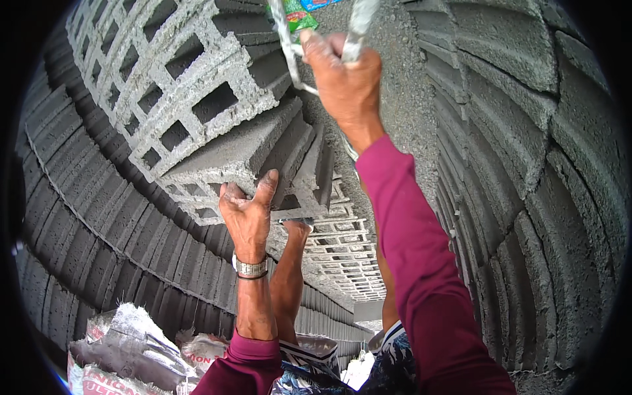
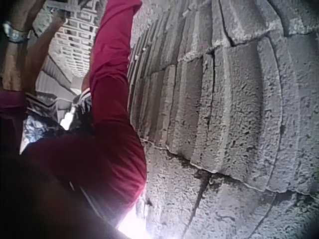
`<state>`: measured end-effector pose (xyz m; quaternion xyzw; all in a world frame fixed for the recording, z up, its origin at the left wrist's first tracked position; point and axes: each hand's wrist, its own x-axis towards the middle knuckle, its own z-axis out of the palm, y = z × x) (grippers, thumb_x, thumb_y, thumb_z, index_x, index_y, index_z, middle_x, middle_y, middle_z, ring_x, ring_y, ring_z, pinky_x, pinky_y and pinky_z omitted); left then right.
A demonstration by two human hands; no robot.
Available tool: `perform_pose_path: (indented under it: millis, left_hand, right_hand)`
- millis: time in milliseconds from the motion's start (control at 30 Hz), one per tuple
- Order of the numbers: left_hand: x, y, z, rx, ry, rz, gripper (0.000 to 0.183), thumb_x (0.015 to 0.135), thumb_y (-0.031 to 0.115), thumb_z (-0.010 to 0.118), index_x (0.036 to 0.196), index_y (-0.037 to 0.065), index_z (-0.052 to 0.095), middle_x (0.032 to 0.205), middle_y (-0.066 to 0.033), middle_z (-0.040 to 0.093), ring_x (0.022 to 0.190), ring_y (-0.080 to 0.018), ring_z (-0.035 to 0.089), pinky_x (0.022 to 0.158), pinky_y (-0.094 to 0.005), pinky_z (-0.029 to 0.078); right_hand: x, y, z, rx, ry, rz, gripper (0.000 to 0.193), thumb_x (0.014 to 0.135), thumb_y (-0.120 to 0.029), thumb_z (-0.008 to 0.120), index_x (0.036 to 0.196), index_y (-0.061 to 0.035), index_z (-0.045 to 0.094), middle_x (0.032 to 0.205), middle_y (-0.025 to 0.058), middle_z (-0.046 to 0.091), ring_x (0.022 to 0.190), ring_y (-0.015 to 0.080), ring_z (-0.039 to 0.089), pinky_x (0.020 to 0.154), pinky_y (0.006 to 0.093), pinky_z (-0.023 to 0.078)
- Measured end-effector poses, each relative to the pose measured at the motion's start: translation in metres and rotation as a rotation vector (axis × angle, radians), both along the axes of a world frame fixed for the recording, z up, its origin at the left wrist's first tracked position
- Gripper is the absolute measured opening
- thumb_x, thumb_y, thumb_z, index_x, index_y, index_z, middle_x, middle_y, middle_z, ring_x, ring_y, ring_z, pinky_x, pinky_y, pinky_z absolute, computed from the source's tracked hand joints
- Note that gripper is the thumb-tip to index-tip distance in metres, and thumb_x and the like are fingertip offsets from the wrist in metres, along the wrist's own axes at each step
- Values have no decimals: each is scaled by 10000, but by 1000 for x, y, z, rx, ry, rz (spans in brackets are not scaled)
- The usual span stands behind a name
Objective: The person lifts individual concrete hollow blocks by hand from a pile and stacks them onto an adjacent row, occasionally moving a metal spacer tool.
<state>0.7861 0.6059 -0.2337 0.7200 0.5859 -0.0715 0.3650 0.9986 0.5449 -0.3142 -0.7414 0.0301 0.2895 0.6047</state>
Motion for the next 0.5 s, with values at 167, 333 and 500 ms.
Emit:
perform_pose_path:
  millis: [167, 333, 500]
  left_hand:
    - [-5, -8, -16, 30, -38, -8, 552, 770, 351, 858, 624, 29, 434, 660, -1, 421, 627, -131, 364, 556, -319, 321]
    - [-4, 0, -13, -36, 95, -42, 532, 765, 378, 844, 680, -13, 493, 708, -92, 507, 700, -225, 426, 707, -360, 341]
    - [31, -6, -16, 28, -2, -240, 487, 809, 380, 769, 879, -92, 672, 796, -232, 650, 865, -408, 606, 1037, -508, 375]
  right_hand:
    - [-14, 4, -49, -32, 98, -103, 310, 914, -249, 689, 739, 7, 689, 636, 18, 634, 577, 73, 522, 545, 284, 423]
    - [-4, 1, -18, -33, -24, -18, 315, 918, -249, 686, 714, -9, 663, 615, -16, 591, 588, 57, 479, 537, 274, 394]
    - [6, -2, 3, -67, -23, -93, 330, 917, -259, 707, 706, -11, 651, 604, -36, 542, 591, 48, 448, 533, 265, 375]
